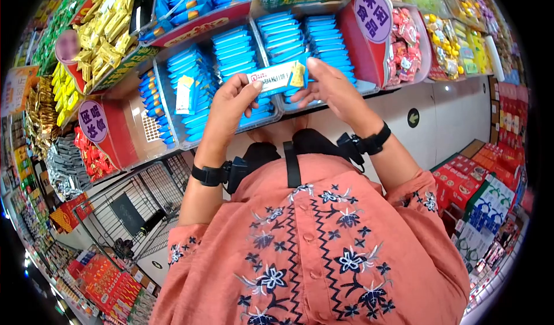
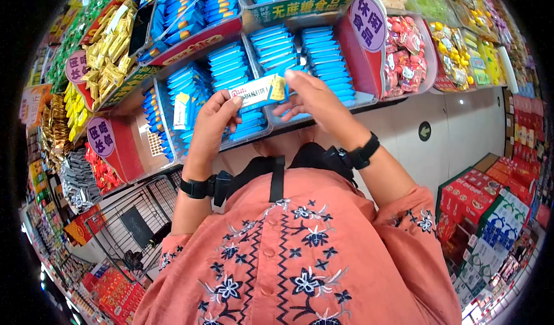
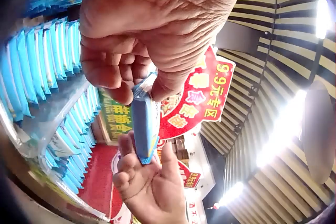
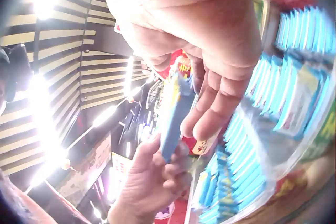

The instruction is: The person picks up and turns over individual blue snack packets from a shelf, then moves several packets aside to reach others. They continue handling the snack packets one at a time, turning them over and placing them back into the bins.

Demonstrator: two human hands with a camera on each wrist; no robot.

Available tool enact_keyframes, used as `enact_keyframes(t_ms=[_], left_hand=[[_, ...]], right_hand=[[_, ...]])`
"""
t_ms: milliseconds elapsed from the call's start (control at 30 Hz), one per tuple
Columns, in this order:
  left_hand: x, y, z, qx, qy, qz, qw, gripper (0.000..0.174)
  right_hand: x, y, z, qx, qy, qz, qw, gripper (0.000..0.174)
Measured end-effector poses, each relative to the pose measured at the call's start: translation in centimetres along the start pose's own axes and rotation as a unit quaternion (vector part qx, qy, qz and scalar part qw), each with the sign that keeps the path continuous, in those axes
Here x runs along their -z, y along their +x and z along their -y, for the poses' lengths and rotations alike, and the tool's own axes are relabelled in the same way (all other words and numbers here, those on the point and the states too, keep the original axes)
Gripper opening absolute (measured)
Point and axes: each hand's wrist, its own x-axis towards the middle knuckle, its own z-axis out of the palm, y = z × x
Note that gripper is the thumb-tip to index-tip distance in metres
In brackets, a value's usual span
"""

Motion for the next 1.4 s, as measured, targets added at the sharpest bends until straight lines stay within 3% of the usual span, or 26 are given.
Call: enact_keyframes(t_ms=[100,133,200,300,400,533,700,900,1033,1133,1300,1400], left_hand=[[-1.6,0.6,0.0,-0.016,-0.001,-0.032,0.999,0.021],[-2.1,0.8,-0.1,-0.02,0.0,-0.039,0.999,0.02],[-3.3,1.1,-0.4,-0.02,0.001,-0.059,0.998,0.02],[-5.0,0.8,-0.5,-0.019,-0.006,-0.082,0.996,0.019],[-6.3,1.0,-0.4,-0.021,-0.011,-0.091,0.996,0.019],[-7.0,0.5,-0.7,-0.024,-0.007,-0.091,0.996,0.019],[-6.5,-0.4,-0.6,-0.037,-0.014,-0.071,0.997,0.018],[-4.8,-1.4,0.1,-0.06,-0.024,-0.054,0.996,0.018],[-3.9,-1.7,0.1,-0.072,-0.026,-0.077,0.994,0.028],[-2.3,-0.3,1.5,-0.085,0.013,-0.066,0.994,0.036],[-2.3,1.4,2.4,-0.061,0.106,-0.045,0.991,0.034],[-3.2,3.8,4.9,-0.102,0.228,0.003,0.968,0.034]], right_hand=[[6.3,0.6,-2.5,0.081,-0.197,-0.091,0.973,0.032],[8.6,0.5,-3.5,0.121,-0.315,-0.105,0.935,0.03],[11.6,0.2,-4.1,0.201,-0.53,-0.127,0.814,0.027],[12.7,-0.2,-4.9,0.243,-0.553,-0.112,0.789,0.025],[14.2,-0.2,-6.4,0.205,-0.616,-0.098,0.754,0.025],[14.8,-0.2,-6.5,0.18,-0.602,-0.113,0.77,0.029],[14.9,1.0,-6.9,0.115,-0.58,-0.215,0.778,0.039],[13.6,1.6,-6.9,0.058,-0.627,-0.294,0.719,0.039],[13.5,1.7,-7.2,0.067,-0.646,-0.304,0.697,0.038],[13.8,1.7,-7.8,0.074,-0.656,-0.305,0.687,0.038],[13.6,1.9,-7.5,0.064,-0.657,-0.31,0.684,0.037],[13.5,1.8,-7.4,0.043,-0.659,-0.307,0.686,0.038]])
